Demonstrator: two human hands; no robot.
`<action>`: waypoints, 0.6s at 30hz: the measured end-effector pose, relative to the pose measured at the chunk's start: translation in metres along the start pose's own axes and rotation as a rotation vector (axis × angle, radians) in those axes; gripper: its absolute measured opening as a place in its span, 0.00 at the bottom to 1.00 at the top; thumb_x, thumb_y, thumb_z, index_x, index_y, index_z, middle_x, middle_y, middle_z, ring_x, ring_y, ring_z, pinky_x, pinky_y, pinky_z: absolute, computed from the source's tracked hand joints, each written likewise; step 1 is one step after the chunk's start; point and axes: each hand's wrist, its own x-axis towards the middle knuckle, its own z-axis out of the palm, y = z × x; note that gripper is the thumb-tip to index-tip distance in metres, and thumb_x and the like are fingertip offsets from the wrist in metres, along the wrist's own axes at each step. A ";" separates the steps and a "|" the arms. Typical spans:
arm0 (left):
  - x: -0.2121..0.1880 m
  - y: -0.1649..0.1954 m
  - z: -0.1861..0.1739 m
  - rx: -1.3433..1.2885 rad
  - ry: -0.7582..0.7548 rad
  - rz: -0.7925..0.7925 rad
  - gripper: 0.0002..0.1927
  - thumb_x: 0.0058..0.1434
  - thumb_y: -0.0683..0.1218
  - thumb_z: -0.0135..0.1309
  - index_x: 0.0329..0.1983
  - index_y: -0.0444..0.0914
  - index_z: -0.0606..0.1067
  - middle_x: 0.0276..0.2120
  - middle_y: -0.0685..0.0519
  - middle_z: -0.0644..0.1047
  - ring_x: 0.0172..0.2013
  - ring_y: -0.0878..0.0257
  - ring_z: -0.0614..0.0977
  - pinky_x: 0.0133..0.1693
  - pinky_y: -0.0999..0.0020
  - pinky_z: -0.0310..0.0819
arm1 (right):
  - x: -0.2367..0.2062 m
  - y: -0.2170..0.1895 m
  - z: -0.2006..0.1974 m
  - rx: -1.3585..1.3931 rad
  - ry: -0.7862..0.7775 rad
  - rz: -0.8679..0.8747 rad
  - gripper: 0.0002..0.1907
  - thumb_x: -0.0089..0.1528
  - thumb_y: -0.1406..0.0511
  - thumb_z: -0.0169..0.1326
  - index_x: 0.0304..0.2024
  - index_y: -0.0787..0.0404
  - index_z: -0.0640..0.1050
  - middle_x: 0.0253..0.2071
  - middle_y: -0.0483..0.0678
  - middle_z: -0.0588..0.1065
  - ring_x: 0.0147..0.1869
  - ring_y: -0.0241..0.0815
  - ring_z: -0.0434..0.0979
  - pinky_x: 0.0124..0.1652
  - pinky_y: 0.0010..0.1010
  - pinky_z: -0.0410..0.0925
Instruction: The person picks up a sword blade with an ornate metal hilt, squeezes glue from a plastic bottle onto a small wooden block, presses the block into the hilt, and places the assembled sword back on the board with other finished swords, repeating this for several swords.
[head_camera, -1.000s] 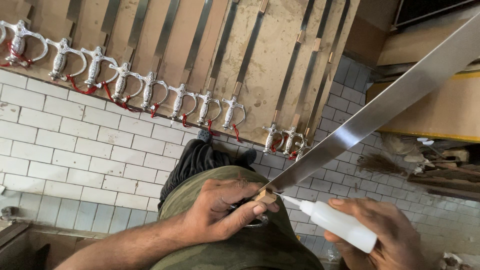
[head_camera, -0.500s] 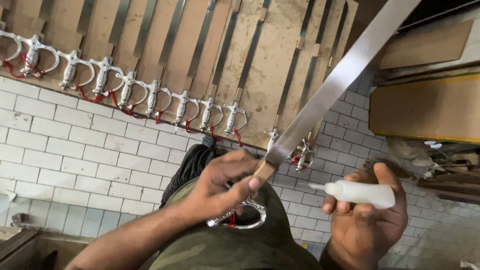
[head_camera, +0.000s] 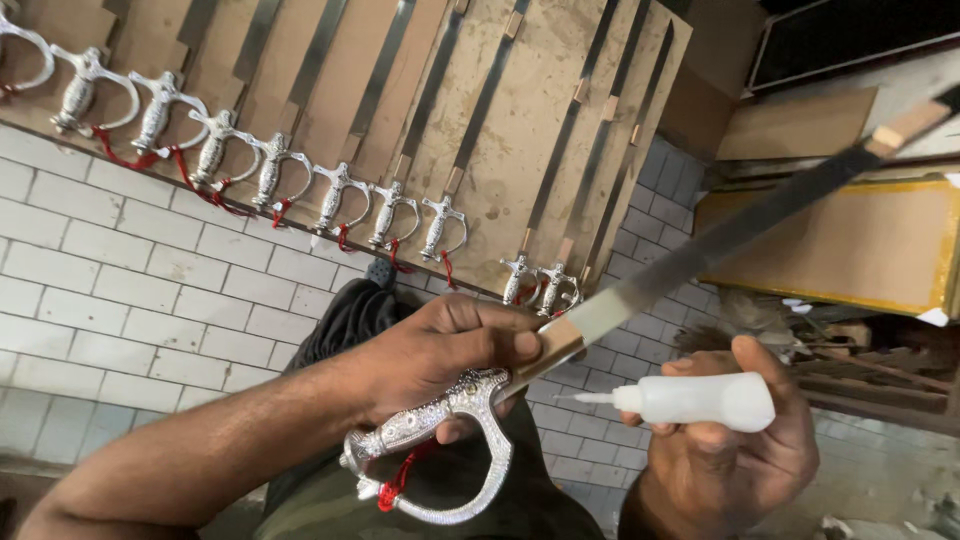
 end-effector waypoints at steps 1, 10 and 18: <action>0.001 -0.001 -0.002 0.009 -0.027 -0.004 0.16 0.72 0.48 0.51 0.50 0.28 0.76 0.21 0.50 0.76 0.13 0.69 0.75 0.13 0.78 0.68 | 0.000 -0.001 0.002 -0.023 -0.001 0.002 0.27 0.71 0.66 0.65 0.67 0.72 0.71 0.47 0.64 0.79 0.35 0.40 0.80 0.38 0.43 0.81; 0.006 -0.010 -0.004 0.211 -0.009 0.030 0.18 0.73 0.52 0.50 0.47 0.31 0.79 0.20 0.53 0.74 0.14 0.72 0.75 0.15 0.77 0.72 | -0.002 -0.001 0.015 -0.251 0.018 -0.060 0.28 0.69 0.64 0.67 0.64 0.73 0.72 0.43 0.64 0.79 0.36 0.42 0.79 0.38 0.39 0.81; 0.003 -0.004 -0.001 0.403 0.064 -0.034 0.19 0.70 0.53 0.50 0.45 0.32 0.79 0.22 0.53 0.76 0.16 0.71 0.76 0.16 0.76 0.74 | 0.003 -0.004 0.005 -0.470 0.126 -0.189 0.30 0.67 0.64 0.67 0.64 0.77 0.72 0.41 0.66 0.78 0.35 0.42 0.80 0.38 0.28 0.77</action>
